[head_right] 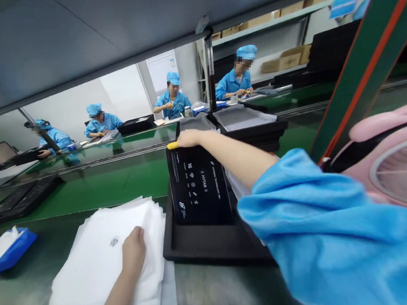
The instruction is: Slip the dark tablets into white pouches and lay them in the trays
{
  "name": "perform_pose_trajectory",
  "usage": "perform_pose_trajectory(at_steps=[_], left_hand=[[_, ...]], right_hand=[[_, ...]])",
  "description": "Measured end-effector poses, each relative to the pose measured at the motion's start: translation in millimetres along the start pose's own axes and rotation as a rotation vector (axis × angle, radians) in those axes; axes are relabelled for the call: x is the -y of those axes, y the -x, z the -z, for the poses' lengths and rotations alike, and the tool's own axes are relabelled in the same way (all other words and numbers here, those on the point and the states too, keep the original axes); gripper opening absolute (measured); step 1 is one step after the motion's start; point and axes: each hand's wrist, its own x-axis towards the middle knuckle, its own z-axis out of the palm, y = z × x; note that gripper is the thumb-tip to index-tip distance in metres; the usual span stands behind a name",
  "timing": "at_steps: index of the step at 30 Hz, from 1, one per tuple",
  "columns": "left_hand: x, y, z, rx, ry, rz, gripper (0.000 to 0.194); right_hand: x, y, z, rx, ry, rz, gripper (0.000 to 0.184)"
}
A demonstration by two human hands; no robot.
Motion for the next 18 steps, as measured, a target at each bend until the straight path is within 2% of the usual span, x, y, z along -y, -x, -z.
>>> perform_pose_trajectory(at_steps=[4, 7, 10, 12, 14, 16, 18], left_hand=[[6, -1, 4.7, -0.136, 0.274, 0.025, 0.021], [7, -4, 11.5, -0.224, 0.412, 0.057, 0.017], [6, -6, 27.0, -0.296, 0.431, 0.087, 0.015], [3, 1, 43.4, -0.331, 0.45, 0.098, 0.017], [-5, 16, 62.2, -0.322, 0.514, 0.052, 0.02], [-18, 41, 78.0, -0.27, 0.633, -0.037, 0.02], [-36, 68, 84.1, -0.169, 0.753, -0.092, 0.02]], right_hand=[[24, 49, 33, 0.036, 0.149, 0.13, 0.045], [37, 100, 45, -0.077, 0.196, 0.191, 0.044], [28, 154, 49, -0.251, 0.097, 0.102, 0.039], [13, 190, 44, -0.412, -0.082, -0.027, 0.035], [-2, 225, 32, -0.62, -0.37, -0.167, 0.038], [-11, 256, 15, -0.821, -0.707, -0.277, 0.047], [-12, 282, -2, -0.972, -1.01, -0.332, 0.055]])
